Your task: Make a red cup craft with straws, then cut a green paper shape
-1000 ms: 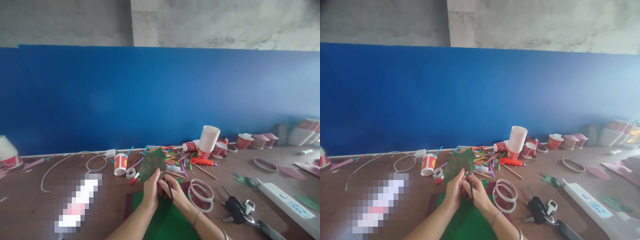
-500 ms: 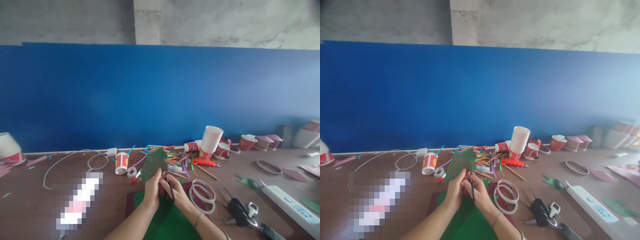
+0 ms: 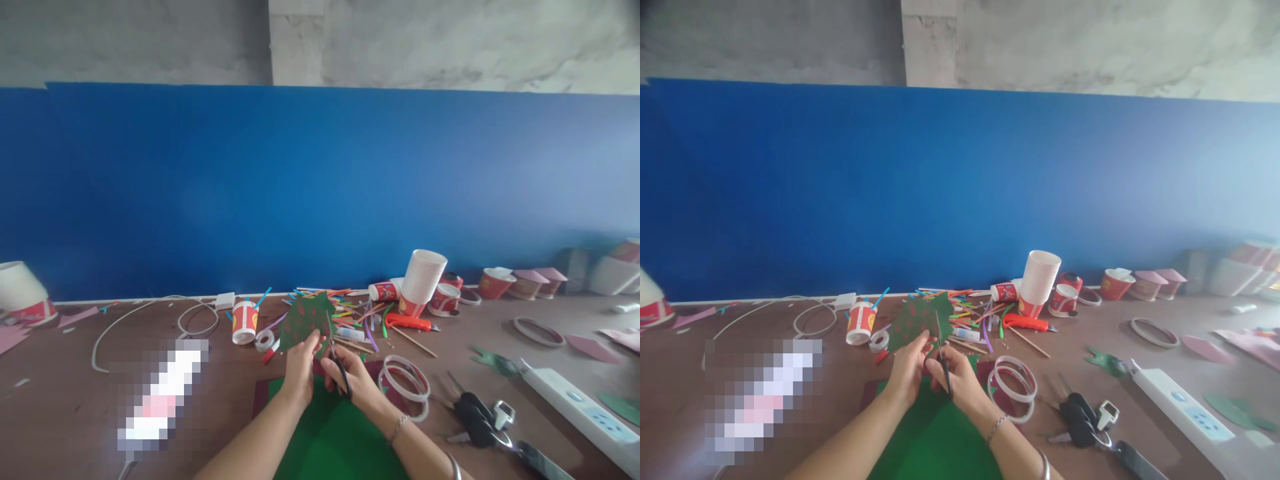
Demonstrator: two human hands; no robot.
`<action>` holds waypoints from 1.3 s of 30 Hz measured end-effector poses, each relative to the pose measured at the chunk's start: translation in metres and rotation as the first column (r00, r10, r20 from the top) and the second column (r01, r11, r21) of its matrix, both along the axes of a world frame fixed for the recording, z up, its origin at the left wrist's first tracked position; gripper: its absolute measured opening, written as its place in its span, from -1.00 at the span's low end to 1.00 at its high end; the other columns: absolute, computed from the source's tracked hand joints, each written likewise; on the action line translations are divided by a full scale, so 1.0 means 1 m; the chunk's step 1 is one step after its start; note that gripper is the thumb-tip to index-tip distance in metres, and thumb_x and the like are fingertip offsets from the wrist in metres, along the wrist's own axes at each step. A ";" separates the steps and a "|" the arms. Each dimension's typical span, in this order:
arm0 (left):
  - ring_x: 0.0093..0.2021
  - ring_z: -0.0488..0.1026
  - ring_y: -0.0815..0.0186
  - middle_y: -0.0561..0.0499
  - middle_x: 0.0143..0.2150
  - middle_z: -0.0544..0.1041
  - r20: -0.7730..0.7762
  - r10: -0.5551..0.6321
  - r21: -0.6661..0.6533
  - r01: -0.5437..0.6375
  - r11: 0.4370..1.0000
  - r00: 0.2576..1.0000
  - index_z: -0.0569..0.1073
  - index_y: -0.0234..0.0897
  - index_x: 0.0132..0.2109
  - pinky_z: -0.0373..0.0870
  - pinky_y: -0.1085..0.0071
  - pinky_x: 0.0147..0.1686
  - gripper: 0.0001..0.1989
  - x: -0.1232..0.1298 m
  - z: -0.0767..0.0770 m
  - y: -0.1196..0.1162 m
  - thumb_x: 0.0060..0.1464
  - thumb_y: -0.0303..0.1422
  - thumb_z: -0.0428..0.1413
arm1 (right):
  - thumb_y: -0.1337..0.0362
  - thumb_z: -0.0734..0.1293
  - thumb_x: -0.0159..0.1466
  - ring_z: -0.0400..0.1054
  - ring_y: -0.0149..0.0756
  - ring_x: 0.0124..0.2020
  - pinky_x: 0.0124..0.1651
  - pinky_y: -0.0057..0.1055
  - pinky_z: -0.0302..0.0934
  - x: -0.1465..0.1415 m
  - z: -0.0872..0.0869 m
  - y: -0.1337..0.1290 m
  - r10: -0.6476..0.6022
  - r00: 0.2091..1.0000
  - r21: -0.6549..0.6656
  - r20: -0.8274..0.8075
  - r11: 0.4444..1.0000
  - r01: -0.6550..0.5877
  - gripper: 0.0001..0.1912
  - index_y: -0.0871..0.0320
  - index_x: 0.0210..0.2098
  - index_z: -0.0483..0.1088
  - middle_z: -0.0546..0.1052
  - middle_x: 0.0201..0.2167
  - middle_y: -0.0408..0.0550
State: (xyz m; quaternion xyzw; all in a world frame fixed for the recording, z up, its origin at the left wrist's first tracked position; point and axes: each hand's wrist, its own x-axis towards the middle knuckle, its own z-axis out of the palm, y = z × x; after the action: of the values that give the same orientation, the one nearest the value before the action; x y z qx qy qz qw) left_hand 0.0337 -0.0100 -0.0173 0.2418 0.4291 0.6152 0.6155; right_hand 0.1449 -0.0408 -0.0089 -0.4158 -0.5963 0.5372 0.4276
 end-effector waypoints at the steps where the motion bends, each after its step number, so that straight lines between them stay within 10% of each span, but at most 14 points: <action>1: -0.36 0.47 0.28 -0.11 -0.42 0.53 0.013 0.038 0.020 -0.038 0.999 0.999 0.50 -0.44 -0.42 0.35 0.41 -0.31 -0.67 -0.002 0.000 0.004 -0.26 -0.22 0.29 | -0.06 0.32 0.09 0.15 -0.49 -0.68 -0.63 -0.56 -0.04 0.003 0.003 -0.001 0.054 0.998 -0.030 0.023 0.998 -0.054 -0.61 0.17 -0.43 0.26 0.34 -0.70 -0.24; 6: -0.39 0.44 0.34 0.00 -0.48 0.46 0.089 0.178 0.104 -0.187 0.977 0.980 0.43 -0.38 -0.45 0.33 0.40 -0.28 -0.74 -0.019 0.000 0.024 -0.30 -0.31 0.29 | 0.05 0.32 0.12 0.19 -0.50 -0.66 -0.62 -0.58 -0.04 0.025 0.021 -0.002 0.317 0.939 -0.179 0.132 0.940 -0.292 -0.69 0.19 -0.40 0.32 0.40 -0.67 -0.21; 20: -0.42 0.32 0.40 0.10 -0.48 0.42 -0.266 0.028 0.345 0.068 0.936 0.964 0.42 -0.31 -0.38 0.19 0.50 -0.37 -0.80 -0.023 0.000 0.018 -0.10 -0.25 0.18 | 0.00 0.33 0.07 0.19 -0.50 -0.70 -0.66 -0.59 -0.04 0.032 0.021 0.008 0.160 0.971 -0.105 0.177 0.984 -0.143 -0.64 0.21 -0.43 0.31 0.36 -0.72 -0.23; 39: -0.42 0.37 0.40 0.00 -0.35 0.50 -0.215 -0.152 0.279 0.210 0.937 0.965 0.42 -0.32 -0.29 0.24 0.49 -0.41 -0.70 -0.017 0.007 0.011 -0.15 -0.24 0.24 | 0.05 0.33 0.10 0.17 -0.52 -0.74 -0.67 -0.60 -0.02 0.033 0.003 0.015 0.157 0.977 -0.074 0.145 0.986 -0.147 -0.68 0.22 -0.47 0.31 0.35 -0.76 -0.25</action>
State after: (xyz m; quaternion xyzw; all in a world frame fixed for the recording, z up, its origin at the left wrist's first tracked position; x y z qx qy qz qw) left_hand 0.0168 0.0006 -0.0104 0.4284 0.3633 0.5877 0.5822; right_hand 0.1780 -0.0261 -0.0063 -0.4215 -0.6397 0.5540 0.3258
